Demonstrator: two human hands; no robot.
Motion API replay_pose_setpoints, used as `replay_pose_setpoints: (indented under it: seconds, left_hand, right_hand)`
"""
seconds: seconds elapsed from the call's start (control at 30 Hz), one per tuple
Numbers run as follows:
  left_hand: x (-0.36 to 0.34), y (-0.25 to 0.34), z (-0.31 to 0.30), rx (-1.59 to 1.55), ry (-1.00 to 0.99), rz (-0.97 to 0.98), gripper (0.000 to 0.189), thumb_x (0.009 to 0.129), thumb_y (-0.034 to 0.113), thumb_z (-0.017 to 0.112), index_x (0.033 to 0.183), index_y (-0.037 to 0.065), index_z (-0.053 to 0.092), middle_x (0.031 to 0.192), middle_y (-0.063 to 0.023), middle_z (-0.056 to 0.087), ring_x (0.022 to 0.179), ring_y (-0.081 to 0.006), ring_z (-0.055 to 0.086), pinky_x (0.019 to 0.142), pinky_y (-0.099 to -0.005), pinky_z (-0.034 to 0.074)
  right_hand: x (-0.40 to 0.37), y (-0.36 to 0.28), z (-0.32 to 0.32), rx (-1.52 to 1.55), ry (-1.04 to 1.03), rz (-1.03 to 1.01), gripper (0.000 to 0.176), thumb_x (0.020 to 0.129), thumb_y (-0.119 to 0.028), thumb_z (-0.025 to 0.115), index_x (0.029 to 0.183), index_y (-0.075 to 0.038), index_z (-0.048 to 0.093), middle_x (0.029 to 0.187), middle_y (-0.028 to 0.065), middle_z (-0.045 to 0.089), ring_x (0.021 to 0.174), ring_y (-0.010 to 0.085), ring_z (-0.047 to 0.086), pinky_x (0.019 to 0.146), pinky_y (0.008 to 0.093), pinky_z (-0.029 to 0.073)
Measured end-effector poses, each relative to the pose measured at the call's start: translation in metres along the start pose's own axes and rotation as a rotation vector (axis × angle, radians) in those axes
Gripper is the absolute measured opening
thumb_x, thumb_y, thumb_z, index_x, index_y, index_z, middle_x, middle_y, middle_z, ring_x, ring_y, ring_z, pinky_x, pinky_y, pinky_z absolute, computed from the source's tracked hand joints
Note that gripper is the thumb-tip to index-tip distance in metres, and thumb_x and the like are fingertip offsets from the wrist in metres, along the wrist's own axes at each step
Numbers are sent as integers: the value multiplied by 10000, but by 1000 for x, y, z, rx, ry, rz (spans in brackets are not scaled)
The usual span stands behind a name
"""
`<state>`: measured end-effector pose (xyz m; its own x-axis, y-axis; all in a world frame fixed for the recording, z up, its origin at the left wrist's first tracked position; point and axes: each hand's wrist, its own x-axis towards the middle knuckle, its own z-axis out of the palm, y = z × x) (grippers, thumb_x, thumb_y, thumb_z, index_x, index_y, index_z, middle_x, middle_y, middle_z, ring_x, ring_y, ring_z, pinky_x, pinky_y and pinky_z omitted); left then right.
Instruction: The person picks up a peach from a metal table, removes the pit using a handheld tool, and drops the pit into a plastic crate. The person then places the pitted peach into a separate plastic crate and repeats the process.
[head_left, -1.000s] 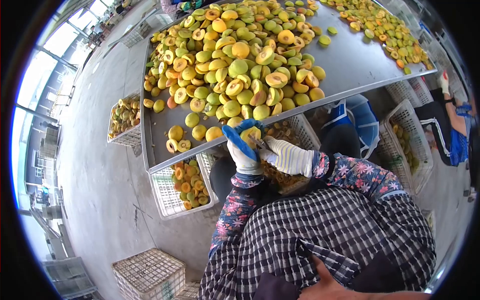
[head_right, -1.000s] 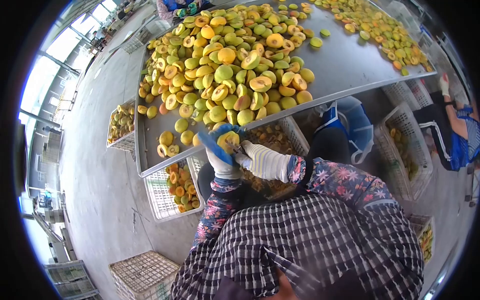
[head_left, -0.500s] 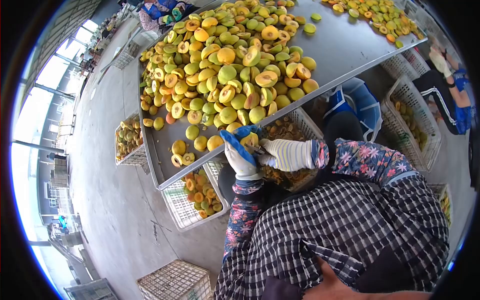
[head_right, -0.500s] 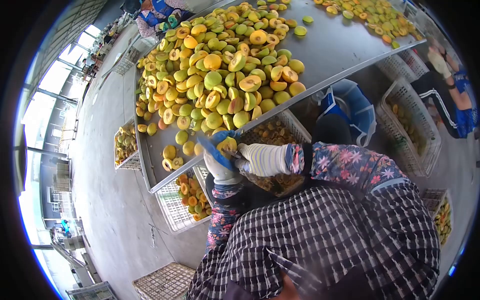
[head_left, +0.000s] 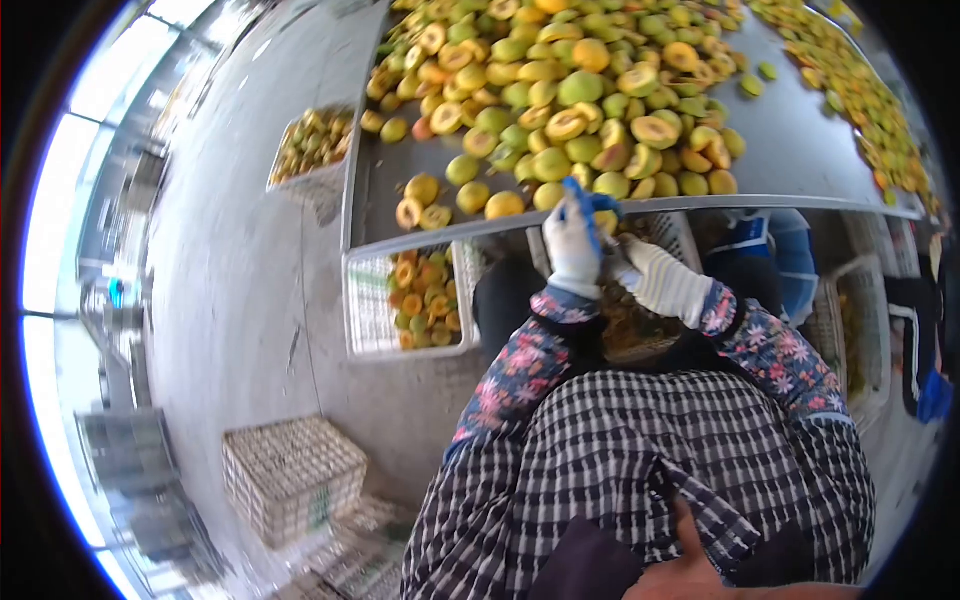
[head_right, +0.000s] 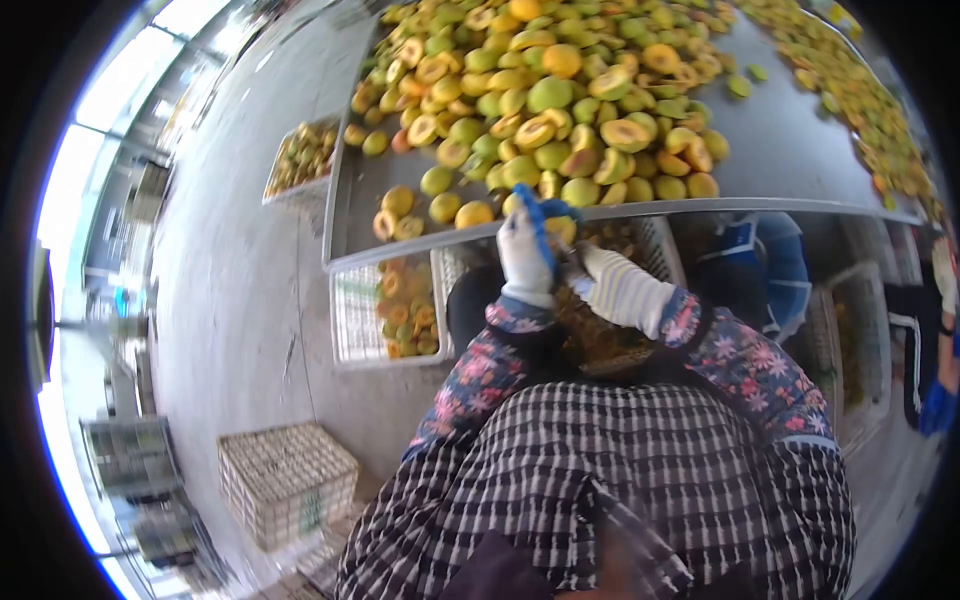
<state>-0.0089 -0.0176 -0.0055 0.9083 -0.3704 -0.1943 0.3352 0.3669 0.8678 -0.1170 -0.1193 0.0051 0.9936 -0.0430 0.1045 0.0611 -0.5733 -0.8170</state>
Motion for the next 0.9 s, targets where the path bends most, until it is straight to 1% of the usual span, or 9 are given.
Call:
replay_pose_setpoints:
  seconds: [0.1,0.13,0.17,0.27,0.3,0.33,0.4,0.7,0.9]
  left_hand:
    - [9,8,7,22,-143,-146,519,996,457,533,736,31,675,612,20,578,539,-67,452,503,-225,338]
    - [16,2,-3,158,-234,-167,573,1010,459,491,845,-62,663,739,-108,683,626,-155,603,611,-254,487]
    - [17,-2,-3,99,-243,-150,567,1011,457,488,859,-60,662,740,-113,684,643,-161,615,625,-261,495]
    - [17,-8,-6,155,-327,69,559,1015,455,479,886,-58,658,745,-123,686,675,-178,647,647,-284,522]
    - [13,-6,-6,205,-367,167,558,1016,455,476,892,-57,657,747,-125,687,682,-183,656,651,-293,530]
    - [12,-3,-5,-12,-346,-73,557,1025,440,459,885,-64,651,748,-138,689,678,-209,673,655,-317,551]
    - [3,14,1,-125,-347,-202,519,1016,416,494,861,-59,634,738,-155,675,611,-240,659,592,-318,549]
    - [2,8,-2,-5,-390,-57,600,1003,490,463,856,-70,618,736,-187,663,648,-280,677,613,-382,586]
    - [-7,9,4,-3,-243,38,552,1004,489,464,925,-41,599,811,-154,660,666,-267,671,638,-398,597]
  right_hand:
    - [2,27,7,-204,-105,61,336,956,-182,570,1217,22,516,978,228,655,901,382,624,825,431,480]
    - [-2,28,3,-209,-118,48,359,952,-197,580,1226,23,506,964,213,660,883,371,629,816,431,482]
    - [-3,19,-3,-214,-122,35,382,949,-211,590,1236,23,497,951,198,665,865,361,634,807,432,485]
    - [-4,-3,-6,420,-132,313,391,948,-296,606,1201,-9,522,803,76,633,649,248,614,610,382,501]
    - [-3,-31,-22,637,-265,664,345,970,-375,576,1121,-65,560,671,-27,521,485,114,500,431,282,415]
    - [-2,-36,-19,687,-263,704,336,976,-394,564,1092,-79,562,649,-36,496,461,96,469,408,262,384]
    - [-2,-42,-21,780,-230,790,331,987,-433,538,1034,-107,565,604,-52,446,414,60,408,363,222,322]
    - [-10,-39,-23,1268,-289,776,281,1000,-421,526,944,-147,543,579,-34,428,399,89,396,355,237,273]
    - [-16,-46,-3,954,-103,655,217,1002,-334,541,1006,-117,532,596,-34,467,407,84,415,369,239,327]
